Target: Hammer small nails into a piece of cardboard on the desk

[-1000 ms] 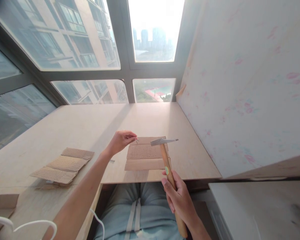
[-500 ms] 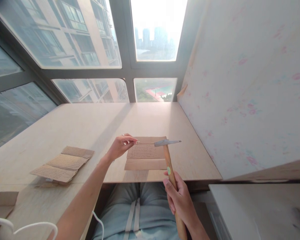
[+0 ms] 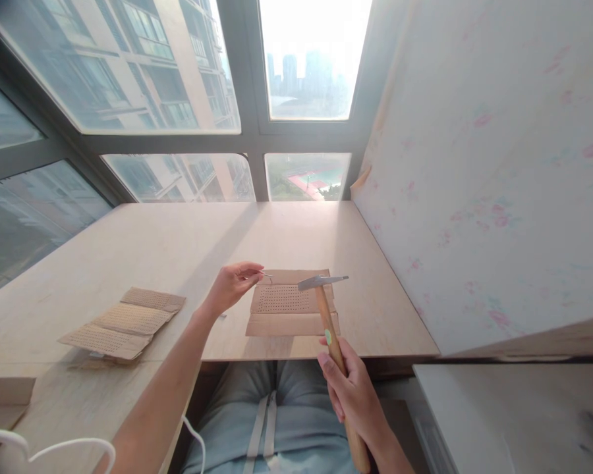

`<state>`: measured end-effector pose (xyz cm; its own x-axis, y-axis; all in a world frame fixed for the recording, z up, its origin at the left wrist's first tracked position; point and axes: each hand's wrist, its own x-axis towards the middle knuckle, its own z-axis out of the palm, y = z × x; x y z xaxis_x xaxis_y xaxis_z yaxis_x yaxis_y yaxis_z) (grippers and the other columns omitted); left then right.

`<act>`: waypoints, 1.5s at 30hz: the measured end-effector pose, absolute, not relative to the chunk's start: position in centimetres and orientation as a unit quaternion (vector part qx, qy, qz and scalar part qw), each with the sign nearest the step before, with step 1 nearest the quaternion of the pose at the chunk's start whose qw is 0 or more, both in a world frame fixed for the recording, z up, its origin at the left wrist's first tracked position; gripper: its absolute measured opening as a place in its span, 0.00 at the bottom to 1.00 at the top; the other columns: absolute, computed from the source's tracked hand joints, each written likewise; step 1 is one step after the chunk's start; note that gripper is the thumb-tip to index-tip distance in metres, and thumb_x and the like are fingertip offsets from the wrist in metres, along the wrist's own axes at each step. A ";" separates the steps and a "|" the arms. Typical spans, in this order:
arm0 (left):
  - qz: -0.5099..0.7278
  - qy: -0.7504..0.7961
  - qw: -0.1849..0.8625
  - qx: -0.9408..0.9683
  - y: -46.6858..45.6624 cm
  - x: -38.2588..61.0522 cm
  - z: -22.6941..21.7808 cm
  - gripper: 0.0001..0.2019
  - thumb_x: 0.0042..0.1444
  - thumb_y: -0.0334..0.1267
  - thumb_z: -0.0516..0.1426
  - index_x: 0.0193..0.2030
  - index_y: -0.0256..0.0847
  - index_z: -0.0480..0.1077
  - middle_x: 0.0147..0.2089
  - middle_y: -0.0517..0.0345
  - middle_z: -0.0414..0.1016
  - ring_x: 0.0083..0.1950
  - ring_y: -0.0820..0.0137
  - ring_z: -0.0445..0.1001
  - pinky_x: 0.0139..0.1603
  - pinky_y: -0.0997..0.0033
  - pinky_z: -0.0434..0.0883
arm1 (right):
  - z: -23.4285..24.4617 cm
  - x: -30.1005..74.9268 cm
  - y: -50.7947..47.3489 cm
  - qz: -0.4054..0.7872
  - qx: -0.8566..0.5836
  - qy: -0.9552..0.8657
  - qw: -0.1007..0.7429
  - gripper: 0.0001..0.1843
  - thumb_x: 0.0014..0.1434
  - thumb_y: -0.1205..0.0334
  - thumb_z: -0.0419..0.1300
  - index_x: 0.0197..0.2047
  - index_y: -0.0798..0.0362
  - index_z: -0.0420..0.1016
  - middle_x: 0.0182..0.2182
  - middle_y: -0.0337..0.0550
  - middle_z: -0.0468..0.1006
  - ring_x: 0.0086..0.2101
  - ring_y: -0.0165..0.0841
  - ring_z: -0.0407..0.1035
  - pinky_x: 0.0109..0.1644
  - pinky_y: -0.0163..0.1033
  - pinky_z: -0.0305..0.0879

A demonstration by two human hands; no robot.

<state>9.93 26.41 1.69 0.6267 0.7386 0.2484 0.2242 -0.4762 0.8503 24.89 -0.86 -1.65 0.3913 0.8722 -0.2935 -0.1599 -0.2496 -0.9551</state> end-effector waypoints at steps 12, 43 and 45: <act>0.346 0.358 0.510 0.702 26.1 9.6 0.6 0.14 0.53 0.46 0.62 0.36 0.36 0.75 0.33 0.51 0.80 0.37 0.64 0.80 0.26 0.75 0.73 | -1.3 24.7 -0.6 0.481 -0.629 -0.287 0.539 0.31 0.60 0.40 0.57 0.56 0.53 0.59 0.15 0.23 0.55 0.10 0.20 0.47 0.10 0.24 0.47; 0.344 0.271 0.426 0.792 27.4 13.2 -1.0 0.11 0.53 0.41 0.62 0.42 0.40 0.76 0.38 0.53 0.82 0.42 0.65 0.79 0.49 0.63 0.71 | -1.0 25.2 -0.2 0.489 -0.611 -0.284 0.554 0.32 0.59 0.40 0.59 0.56 0.53 0.58 0.15 0.22 0.56 0.09 0.19 0.47 0.09 0.23 0.47; 0.341 0.266 0.441 0.786 27.5 13.0 -1.3 0.14 0.52 0.42 0.63 0.43 0.39 0.74 0.38 0.52 0.82 0.42 0.65 0.79 0.50 0.61 0.71 | -0.9 25.2 -0.1 0.490 -0.610 -0.287 0.553 0.32 0.59 0.40 0.58 0.56 0.53 0.58 0.15 0.22 0.56 0.09 0.19 0.47 0.09 0.23 0.48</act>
